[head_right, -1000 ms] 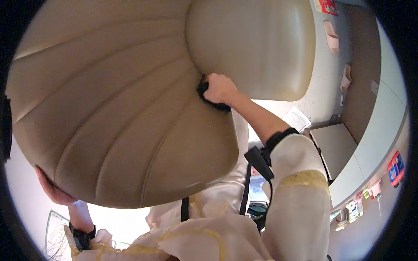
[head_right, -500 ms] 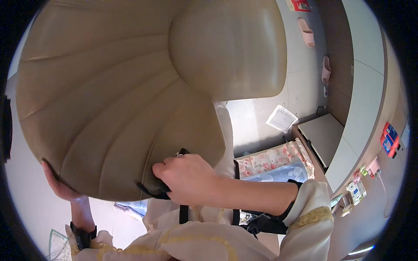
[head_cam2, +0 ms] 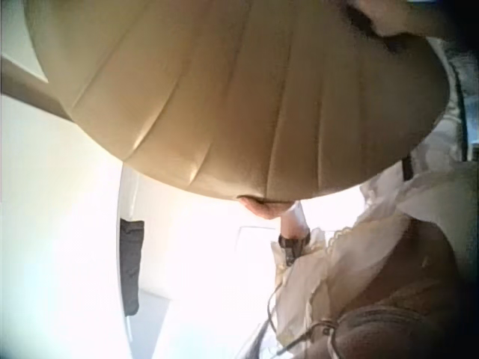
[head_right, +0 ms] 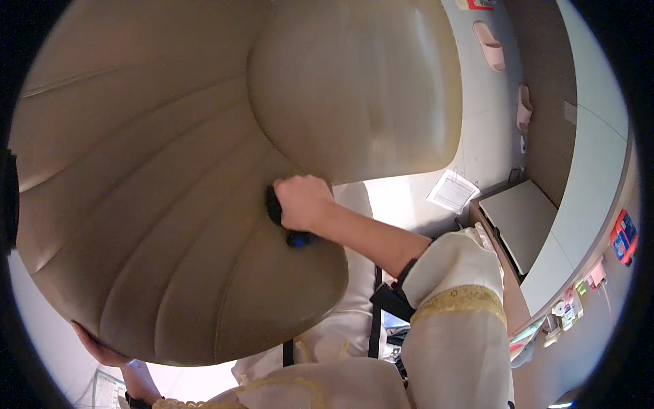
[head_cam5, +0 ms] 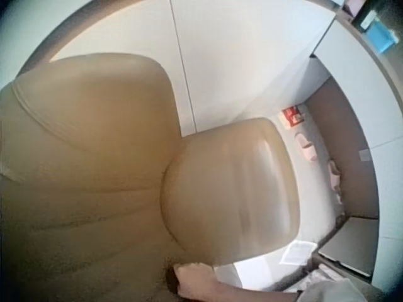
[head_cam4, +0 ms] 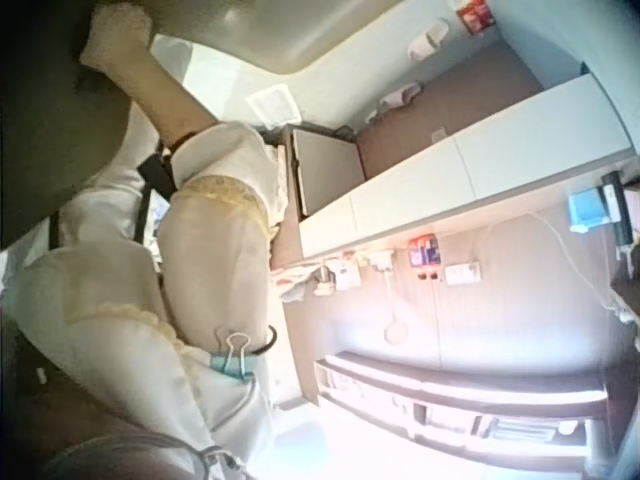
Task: The recorder uses a cloth to wipe down furniture, rinses the cloth in a basin, and continues cleaning a chair.
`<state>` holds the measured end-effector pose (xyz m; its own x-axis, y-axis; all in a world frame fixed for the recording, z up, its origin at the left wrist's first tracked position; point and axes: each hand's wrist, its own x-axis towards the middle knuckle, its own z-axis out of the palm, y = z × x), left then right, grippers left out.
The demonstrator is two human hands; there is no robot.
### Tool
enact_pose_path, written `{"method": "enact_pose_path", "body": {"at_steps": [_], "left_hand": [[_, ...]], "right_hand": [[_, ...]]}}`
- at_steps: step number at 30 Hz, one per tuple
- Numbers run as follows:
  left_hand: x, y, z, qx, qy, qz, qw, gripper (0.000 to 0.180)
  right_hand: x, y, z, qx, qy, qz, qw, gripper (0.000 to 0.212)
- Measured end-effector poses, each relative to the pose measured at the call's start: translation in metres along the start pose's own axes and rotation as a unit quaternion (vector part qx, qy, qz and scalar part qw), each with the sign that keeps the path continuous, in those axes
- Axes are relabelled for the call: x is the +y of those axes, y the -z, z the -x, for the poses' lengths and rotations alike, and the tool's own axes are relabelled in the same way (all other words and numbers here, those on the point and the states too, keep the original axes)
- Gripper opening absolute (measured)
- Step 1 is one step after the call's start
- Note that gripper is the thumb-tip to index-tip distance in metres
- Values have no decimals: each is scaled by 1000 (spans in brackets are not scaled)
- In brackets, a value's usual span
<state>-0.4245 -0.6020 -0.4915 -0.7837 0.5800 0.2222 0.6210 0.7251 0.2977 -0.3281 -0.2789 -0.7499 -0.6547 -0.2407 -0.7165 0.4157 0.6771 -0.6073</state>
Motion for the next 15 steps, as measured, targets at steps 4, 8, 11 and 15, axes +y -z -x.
{"method": "enact_pose_path", "body": {"at_steps": [4, 8, 11, 15], "left_hand": [[-17, 21, 19, 126, 146, 38, 981, 47], [-9, 9, 7, 44, 59, -49, 996, 47], [-3, -8, -1, 16, 72, -60, 995, 46], [24, -10, -33, 189, 302, 131, 925, 48]], "right_hand": [[14, -8, -21, 9, -29, -10, 999, 24], [33, -14, -45, 12, -85, -7, 996, 26], [51, -21, -50, 14, -135, 4, 991, 23], [45, -14, -50, 10, -97, 16, 995, 24]]}}
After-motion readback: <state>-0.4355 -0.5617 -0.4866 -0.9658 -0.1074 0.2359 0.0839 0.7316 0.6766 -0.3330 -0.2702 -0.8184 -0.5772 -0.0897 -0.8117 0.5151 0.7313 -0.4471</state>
